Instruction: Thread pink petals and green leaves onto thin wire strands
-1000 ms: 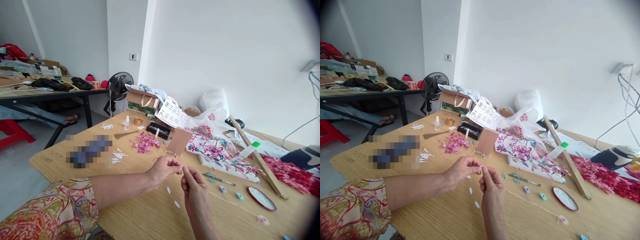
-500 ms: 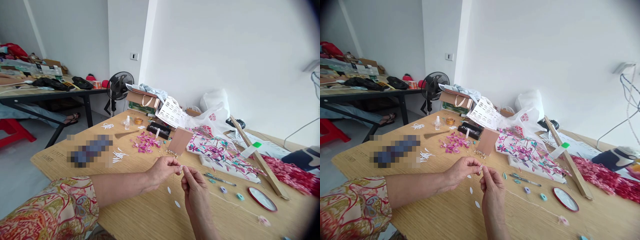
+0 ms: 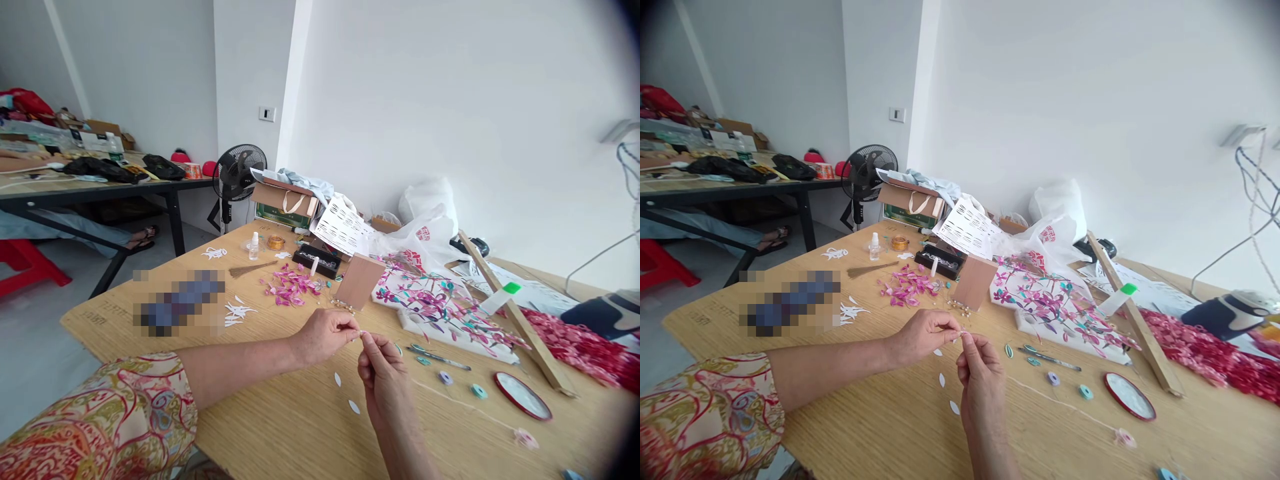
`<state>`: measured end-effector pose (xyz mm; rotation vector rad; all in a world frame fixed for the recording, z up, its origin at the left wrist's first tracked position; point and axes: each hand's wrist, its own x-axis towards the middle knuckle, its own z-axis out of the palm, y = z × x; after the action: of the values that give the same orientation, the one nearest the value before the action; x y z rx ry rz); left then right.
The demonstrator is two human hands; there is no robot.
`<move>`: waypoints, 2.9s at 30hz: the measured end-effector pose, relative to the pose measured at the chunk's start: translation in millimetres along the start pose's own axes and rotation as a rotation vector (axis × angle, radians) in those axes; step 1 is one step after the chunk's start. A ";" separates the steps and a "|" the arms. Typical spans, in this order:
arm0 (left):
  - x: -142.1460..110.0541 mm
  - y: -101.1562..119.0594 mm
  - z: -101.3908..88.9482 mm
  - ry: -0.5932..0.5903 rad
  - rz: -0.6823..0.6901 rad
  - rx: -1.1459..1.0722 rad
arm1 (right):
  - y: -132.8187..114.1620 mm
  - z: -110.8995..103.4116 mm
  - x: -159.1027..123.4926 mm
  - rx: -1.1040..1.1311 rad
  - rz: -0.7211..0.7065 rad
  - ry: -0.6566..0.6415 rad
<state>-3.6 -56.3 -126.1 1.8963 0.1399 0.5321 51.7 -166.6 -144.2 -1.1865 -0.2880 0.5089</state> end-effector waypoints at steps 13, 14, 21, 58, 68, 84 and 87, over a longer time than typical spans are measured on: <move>3.9 -10.0 -5.8 -0.018 0.307 0.461 | 0.5 -3.7 0.4 -0.547 -0.086 -0.167; 4.4 -10.9 -7.0 -0.061 0.354 0.530 | -4.1 -5.7 1.8 -0.661 -0.165 -0.184; 5.3 1.4 -17.3 -0.424 0.377 0.239 | -61.5 -25.2 24.7 -0.948 -0.317 -0.415; 1.7 8.1 -1.5 -0.166 0.230 0.110 | -70.4 -30.9 -17.2 -1.170 -0.591 -0.285; -4.9 17.2 -1.1 -0.197 0.078 -0.424 | -37.4 -40.1 20.5 -0.864 -0.302 -0.362; -6.0 20.6 -0.5 -0.354 0.177 -0.288 | -80.7 -42.8 22.2 -1.040 -0.456 -0.373; -5.8 20.2 -0.9 -0.236 0.071 -0.395 | -51.2 -43.7 19.6 -0.925 -0.338 -0.396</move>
<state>-12.2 -65.3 -109.2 1.5653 -0.1765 0.3493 100.6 -206.0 -113.1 -1.8712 -1.1306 0.3015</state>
